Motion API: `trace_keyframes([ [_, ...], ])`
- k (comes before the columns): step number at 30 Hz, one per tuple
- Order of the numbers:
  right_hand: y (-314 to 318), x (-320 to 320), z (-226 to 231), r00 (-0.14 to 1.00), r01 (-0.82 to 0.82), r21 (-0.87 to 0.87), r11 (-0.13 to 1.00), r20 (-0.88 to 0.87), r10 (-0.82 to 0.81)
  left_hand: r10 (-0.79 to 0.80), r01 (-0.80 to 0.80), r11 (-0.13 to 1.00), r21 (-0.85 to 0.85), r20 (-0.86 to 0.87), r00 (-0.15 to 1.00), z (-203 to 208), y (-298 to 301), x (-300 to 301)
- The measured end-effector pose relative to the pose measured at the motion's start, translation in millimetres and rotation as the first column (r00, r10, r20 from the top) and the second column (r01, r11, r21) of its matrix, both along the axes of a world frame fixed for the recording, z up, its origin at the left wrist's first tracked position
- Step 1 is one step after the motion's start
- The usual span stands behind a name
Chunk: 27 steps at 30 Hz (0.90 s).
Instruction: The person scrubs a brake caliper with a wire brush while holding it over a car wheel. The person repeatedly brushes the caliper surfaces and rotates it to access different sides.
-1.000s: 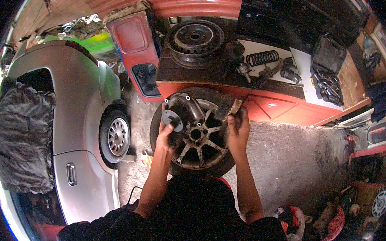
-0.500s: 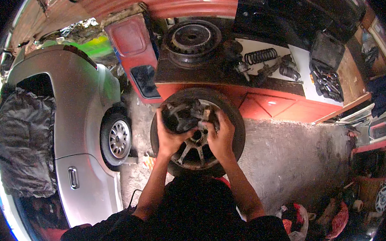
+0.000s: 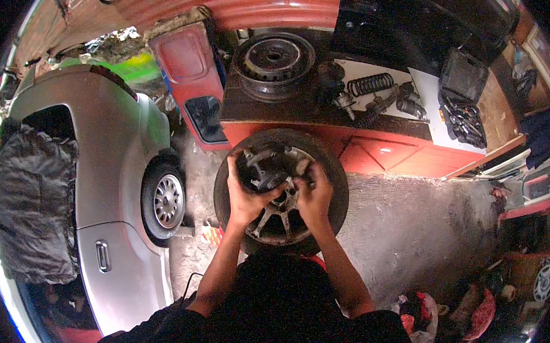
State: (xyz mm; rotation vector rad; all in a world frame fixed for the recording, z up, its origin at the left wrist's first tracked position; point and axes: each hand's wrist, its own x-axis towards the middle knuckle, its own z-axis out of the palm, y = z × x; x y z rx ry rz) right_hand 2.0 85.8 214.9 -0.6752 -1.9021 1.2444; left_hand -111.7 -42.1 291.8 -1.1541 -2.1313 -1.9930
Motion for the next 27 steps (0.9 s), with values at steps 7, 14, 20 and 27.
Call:
trace_keyframes([
  [7,-9.3,-4.4,19.8,0.992,0.092,0.369,0.925,0.043,-0.116,-0.066,0.061,0.997,0.054,0.113,0.991,-0.4,-2.4,-0.1],
  [14,-10.4,-10.9,-5.2,0.986,0.081,0.415,0.906,0.097,-0.132,-0.098,0.088,0.994,0.058,0.193,0.976,-6.1,-10.9,-7.3],
  [20,-16.8,-21.0,21.3,0.995,0.102,0.176,0.979,0.000,-0.104,-0.076,0.066,0.996,0.061,0.168,0.983,-12.7,-12.1,-11.3],
  [27,-16.4,-29.5,26.2,0.995,0.085,0.120,0.989,-0.061,-0.078,-0.061,0.061,0.998,0.020,0.020,0.998,4.4,-12.9,-13.5],
])
